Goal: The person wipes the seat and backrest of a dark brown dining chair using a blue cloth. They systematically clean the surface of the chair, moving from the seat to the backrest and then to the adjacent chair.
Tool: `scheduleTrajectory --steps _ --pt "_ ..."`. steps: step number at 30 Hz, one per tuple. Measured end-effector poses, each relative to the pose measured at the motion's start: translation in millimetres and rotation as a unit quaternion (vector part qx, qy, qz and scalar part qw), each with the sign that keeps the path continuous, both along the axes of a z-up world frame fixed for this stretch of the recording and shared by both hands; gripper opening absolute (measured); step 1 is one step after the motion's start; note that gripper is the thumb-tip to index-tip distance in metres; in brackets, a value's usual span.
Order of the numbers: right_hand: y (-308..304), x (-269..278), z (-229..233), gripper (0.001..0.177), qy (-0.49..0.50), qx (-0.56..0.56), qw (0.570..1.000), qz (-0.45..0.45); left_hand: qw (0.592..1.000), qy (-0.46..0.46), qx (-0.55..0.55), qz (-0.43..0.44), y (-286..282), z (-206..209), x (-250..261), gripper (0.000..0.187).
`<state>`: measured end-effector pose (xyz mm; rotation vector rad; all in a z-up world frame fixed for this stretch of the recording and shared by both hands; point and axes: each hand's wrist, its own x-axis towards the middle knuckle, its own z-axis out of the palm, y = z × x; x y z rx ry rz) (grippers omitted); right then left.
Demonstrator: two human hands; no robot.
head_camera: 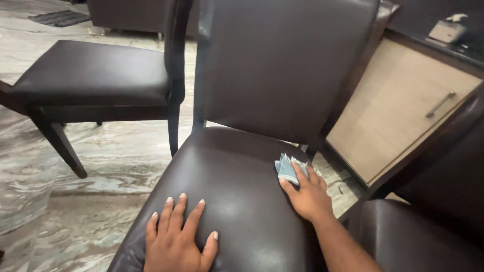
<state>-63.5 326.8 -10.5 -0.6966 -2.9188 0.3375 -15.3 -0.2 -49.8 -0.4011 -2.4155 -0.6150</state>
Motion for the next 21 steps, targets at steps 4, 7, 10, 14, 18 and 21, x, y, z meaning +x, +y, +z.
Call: scheduleTrajectory --steps 4,7,10,14,18,21 --pt "-14.1 12.0 1.7 0.078 0.000 0.020 1.000 0.013 1.000 -0.016 0.019 0.003 0.9 5.4 3.0 0.073" --pt "-33.1 25.8 17.5 0.078 -0.046 0.029 0.998 0.012 1.000 -0.013 0.022 0.001 2.2 5.4 5.7 0.069" --pt "-65.7 37.6 33.7 0.080 -0.077 0.064 0.993 0.056 1.000 -0.010 0.014 0.005 2.0 4.8 4.6 0.073" --pt "-110.8 63.4 40.5 0.080 -0.088 0.103 0.976 0.169 1.000 0.022 0.018 0.002 1.9 -0.3 3.8 0.070" --pt "-117.4 95.9 35.8 0.080 -0.043 0.130 0.944 0.301 1.000 0.019 0.004 -0.001 0.0 -2.9 -1.2 0.074" --pt "-94.1 107.5 28.9 0.082 -0.039 0.123 0.931 0.341 1.000 -0.011 -0.011 0.006 -0.2 -3.3 -1.4 0.074"
